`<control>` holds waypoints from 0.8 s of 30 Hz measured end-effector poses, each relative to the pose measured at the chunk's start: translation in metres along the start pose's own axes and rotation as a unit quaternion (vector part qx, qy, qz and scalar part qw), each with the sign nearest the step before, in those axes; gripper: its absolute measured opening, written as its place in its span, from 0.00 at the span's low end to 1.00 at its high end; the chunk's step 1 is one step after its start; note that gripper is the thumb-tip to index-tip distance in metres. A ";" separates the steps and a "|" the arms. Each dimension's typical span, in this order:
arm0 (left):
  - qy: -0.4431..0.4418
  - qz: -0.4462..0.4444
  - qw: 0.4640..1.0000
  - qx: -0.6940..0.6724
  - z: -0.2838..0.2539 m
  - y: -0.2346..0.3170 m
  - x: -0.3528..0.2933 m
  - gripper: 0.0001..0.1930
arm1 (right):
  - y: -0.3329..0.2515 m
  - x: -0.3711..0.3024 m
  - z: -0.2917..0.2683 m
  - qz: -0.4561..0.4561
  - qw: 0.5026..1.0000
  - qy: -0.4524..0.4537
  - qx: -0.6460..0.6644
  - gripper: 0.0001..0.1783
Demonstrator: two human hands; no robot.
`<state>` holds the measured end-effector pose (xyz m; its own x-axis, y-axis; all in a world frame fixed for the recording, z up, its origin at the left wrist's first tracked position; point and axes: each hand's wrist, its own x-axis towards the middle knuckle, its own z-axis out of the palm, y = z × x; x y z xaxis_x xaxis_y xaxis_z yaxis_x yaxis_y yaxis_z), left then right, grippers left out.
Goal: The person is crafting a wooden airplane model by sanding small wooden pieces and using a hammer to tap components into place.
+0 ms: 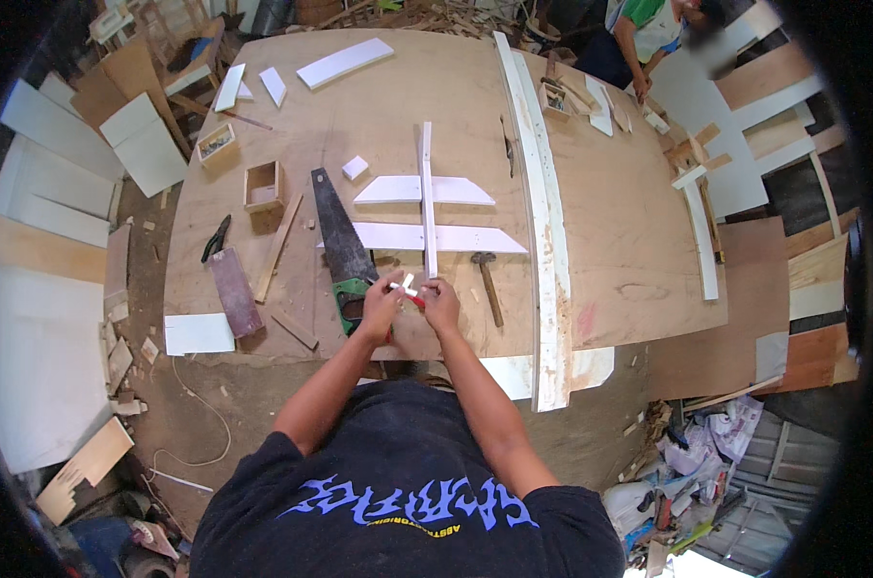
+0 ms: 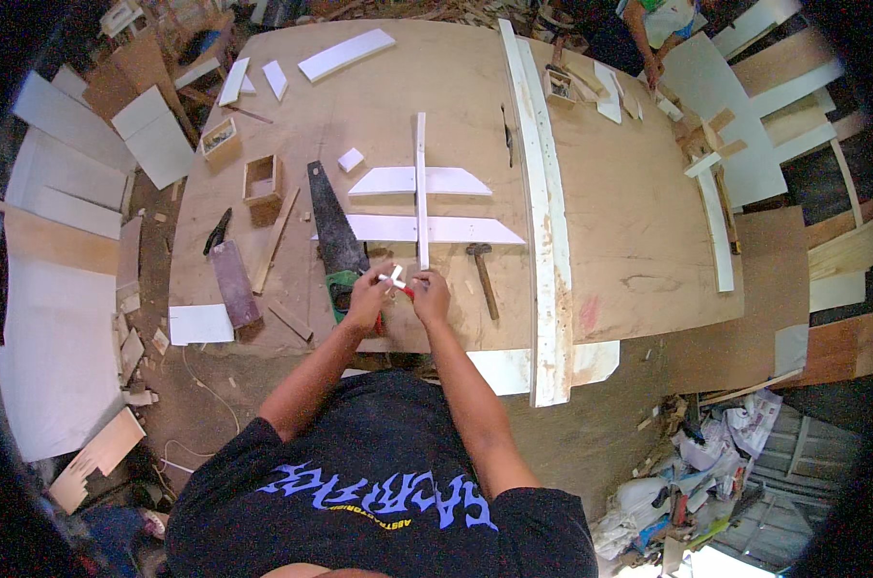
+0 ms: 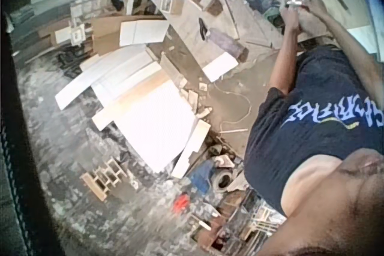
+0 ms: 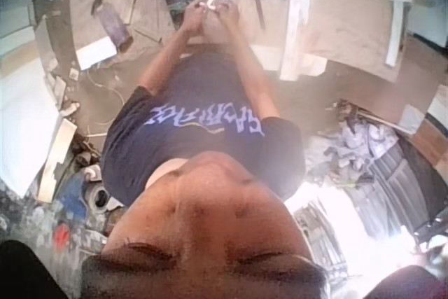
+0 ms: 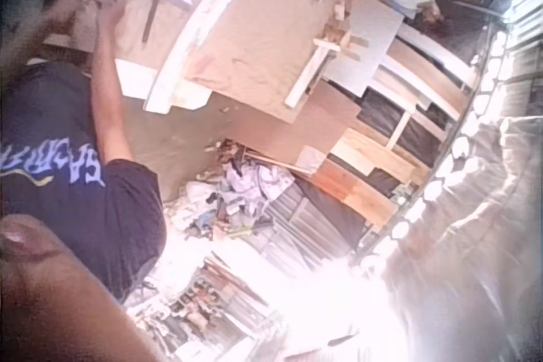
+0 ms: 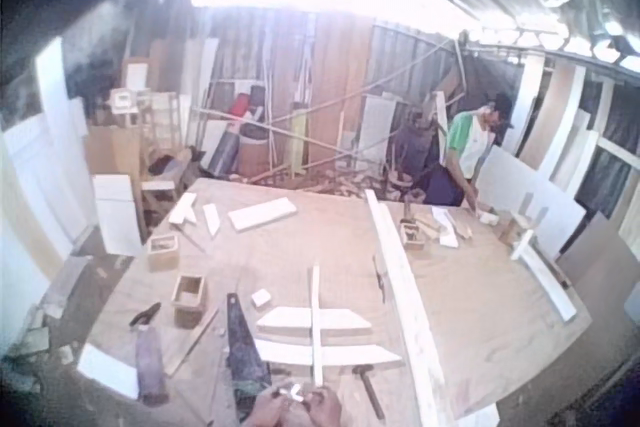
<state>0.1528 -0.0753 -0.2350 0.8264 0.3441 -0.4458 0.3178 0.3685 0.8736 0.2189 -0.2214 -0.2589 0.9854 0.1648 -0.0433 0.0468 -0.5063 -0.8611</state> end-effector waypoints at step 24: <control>0.097 0.099 0.791 0.595 -0.050 0.036 0.009 0.24 | -0.033 0.048 -0.005 -0.097 0.984 0.047 -0.140 0.07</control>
<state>0.1488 -0.0154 -0.2174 0.8645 0.4625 -0.1967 0.4992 -0.7447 0.4429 0.2657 -0.2009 -0.2302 0.9639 0.2086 0.1657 0.2651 -0.6889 -0.6746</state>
